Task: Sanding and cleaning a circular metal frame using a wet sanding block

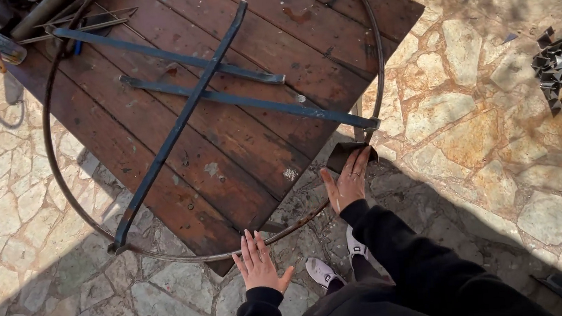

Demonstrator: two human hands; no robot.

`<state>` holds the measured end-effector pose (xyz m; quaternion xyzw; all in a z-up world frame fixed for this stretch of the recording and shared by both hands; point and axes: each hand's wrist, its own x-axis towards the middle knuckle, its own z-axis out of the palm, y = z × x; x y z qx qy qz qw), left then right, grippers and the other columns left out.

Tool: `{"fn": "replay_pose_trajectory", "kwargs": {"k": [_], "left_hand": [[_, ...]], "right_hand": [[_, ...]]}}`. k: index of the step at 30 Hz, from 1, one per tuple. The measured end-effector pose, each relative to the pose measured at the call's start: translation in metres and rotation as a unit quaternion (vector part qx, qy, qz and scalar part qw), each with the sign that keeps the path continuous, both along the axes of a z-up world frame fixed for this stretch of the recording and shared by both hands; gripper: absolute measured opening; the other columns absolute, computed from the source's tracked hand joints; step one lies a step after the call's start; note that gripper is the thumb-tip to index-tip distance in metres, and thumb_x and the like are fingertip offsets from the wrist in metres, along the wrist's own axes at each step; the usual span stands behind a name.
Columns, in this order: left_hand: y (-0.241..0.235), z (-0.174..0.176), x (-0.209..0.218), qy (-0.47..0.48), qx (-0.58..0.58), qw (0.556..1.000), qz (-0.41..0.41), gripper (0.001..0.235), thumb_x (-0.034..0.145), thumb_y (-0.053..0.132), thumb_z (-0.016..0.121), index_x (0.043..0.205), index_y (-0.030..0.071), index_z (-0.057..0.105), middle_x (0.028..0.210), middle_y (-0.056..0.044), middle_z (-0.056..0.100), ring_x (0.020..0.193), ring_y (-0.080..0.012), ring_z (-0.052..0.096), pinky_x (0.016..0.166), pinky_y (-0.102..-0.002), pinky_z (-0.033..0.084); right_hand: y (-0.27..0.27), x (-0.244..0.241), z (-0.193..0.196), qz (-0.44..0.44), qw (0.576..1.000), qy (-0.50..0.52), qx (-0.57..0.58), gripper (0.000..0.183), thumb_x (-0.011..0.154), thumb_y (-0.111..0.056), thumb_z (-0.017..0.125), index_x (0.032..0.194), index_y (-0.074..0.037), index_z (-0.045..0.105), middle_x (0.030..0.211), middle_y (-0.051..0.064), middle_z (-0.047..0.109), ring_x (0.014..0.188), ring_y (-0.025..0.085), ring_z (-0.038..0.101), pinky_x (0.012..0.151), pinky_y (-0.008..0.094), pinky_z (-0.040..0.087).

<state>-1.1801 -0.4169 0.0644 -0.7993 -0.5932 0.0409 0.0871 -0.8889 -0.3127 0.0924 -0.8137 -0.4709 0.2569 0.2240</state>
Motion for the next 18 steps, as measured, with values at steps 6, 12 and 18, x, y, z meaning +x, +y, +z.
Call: {"fn": "replay_pose_trajectory", "kwargs": {"k": [6,12,18], "left_hand": [[0.000,0.007,0.002,-0.003,0.001,1.000,-0.006,0.142,0.070,0.090,0.051,0.165,0.003,-0.008,0.172,-0.018,-0.006,0.160,-0.0342,-0.004,0.126,-0.062,0.005],[0.000,0.010,0.000,-0.005,-0.008,1.000,-0.009,0.144,0.067,0.088,0.057,0.166,0.003,-0.006,0.173,-0.018,-0.004,0.161,-0.0336,-0.002,0.125,-0.061,0.006],[-0.001,0.013,0.001,-0.036,-0.038,0.999,-0.003,0.135,0.076,0.085,0.052,0.166,0.004,-0.006,0.174,-0.018,-0.003,0.161,-0.0350,-0.002,0.125,-0.062,0.006]], "right_hand": [[-0.055,-0.052,-0.004,0.090,0.995,-0.033,0.032,0.112,0.098,-0.074,0.032,0.156,0.018,0.005,0.163,0.038,-0.018,0.155,0.051,-0.013,0.127,0.056,0.011],[-0.026,-0.026,-0.004,0.058,0.996,-0.052,0.055,0.112,0.098,-0.075,0.024,0.157,0.018,-0.001,0.163,0.038,-0.020,0.156,0.049,-0.015,0.129,0.055,0.000],[0.018,0.033,-0.025,-0.005,0.993,-0.026,0.116,0.107,0.101,-0.071,0.039,0.159,0.015,0.015,0.167,0.032,-0.015,0.158,0.047,-0.008,0.127,0.054,0.012]]}}
